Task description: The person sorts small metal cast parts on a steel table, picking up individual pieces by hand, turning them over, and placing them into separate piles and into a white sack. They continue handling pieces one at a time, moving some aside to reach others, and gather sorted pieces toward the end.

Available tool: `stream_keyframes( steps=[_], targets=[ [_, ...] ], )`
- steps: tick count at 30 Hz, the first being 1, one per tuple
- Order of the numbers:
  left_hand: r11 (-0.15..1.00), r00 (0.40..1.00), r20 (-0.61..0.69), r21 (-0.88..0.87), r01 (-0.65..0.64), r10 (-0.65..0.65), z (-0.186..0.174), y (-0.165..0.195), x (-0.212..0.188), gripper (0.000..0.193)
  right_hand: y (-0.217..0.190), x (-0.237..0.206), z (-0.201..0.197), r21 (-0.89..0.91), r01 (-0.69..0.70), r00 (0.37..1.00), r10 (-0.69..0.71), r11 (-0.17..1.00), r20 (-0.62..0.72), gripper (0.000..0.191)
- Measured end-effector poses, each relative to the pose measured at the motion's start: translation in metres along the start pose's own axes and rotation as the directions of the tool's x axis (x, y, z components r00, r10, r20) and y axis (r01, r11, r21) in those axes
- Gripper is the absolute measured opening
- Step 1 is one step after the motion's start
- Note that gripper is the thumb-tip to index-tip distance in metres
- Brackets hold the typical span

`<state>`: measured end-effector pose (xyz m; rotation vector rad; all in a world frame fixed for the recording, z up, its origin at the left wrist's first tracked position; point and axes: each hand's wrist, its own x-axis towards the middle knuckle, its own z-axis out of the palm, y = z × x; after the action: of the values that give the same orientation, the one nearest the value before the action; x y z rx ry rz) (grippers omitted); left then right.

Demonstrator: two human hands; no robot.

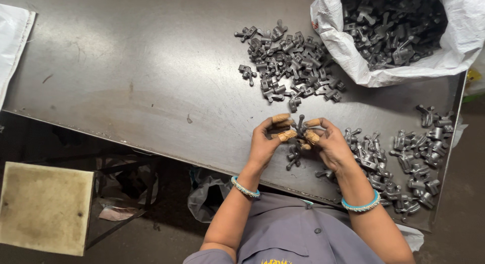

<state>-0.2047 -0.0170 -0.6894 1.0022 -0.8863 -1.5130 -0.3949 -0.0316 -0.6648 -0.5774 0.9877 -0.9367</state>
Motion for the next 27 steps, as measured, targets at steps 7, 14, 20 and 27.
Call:
stream_keyframes(
  steps=[7, 14, 20, 27],
  targets=[
    [1.0, 1.0, 0.001, 0.017, 0.024, -0.024, 0.003, -0.005, 0.003, 0.027, 0.001, -0.007, -0.007, 0.09, -0.1, 0.994, 0.097, 0.991, 0.045, 0.032],
    [0.894, 0.999, -0.046, 0.449, 0.001, 0.022, 0.006, 0.024, 0.019, 0.032, -0.035, 0.012, -0.014, -0.224, -0.053, 0.999, 0.052, 0.973, -0.011, 0.038],
    [0.402, 0.931, -0.153, 0.916, 0.007, 0.333, -0.005, 0.082, 0.069, 0.068, -0.091, 0.018, 0.008, 0.425, 0.407, 0.906, -0.416, 0.809, -0.076, 0.054],
    [0.313, 0.989, -0.144, 0.941, 0.132, 0.018, -0.007, 0.114, 0.111, 0.074, -0.061, 0.026, 0.09, -0.96, 0.154, 0.8, -0.6, 0.235, -0.018, 0.079]
  ],
)
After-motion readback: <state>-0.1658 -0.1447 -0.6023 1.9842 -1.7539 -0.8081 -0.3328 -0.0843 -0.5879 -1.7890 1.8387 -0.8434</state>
